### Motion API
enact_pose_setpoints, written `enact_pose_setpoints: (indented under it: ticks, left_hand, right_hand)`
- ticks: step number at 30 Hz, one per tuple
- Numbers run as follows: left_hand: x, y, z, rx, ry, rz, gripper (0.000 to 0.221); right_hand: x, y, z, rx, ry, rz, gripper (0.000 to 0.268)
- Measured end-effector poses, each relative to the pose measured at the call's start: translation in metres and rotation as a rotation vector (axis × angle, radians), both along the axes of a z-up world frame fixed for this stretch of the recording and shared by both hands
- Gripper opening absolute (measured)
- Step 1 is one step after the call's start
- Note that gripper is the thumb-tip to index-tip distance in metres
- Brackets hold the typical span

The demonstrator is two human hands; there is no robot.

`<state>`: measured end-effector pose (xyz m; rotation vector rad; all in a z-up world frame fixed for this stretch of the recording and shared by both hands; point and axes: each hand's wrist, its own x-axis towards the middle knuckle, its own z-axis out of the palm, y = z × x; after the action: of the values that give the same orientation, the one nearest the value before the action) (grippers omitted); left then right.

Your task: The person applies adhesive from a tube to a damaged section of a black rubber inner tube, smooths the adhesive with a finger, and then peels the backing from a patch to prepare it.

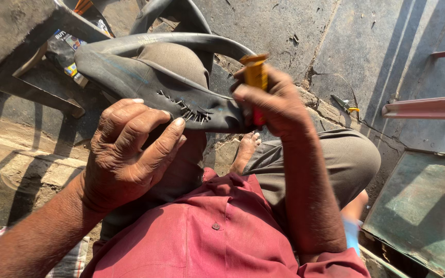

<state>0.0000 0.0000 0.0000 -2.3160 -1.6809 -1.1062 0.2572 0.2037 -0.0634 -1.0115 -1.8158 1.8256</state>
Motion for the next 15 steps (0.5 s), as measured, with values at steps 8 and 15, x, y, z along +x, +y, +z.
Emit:
enact_pose_setpoints:
  ticks: [8,15]
  left_hand:
    - [0.008,0.012,0.015,-0.016,-0.307,0.102,0.031]
    - [0.007,0.010,0.005,-0.088,-0.547,0.190,0.035]
  right_hand:
    - [-0.027,-0.008,0.095,-0.265,0.375,-0.198,0.037]
    - [-0.062,-0.021,0.109,-0.372,0.621,-0.191,0.030]
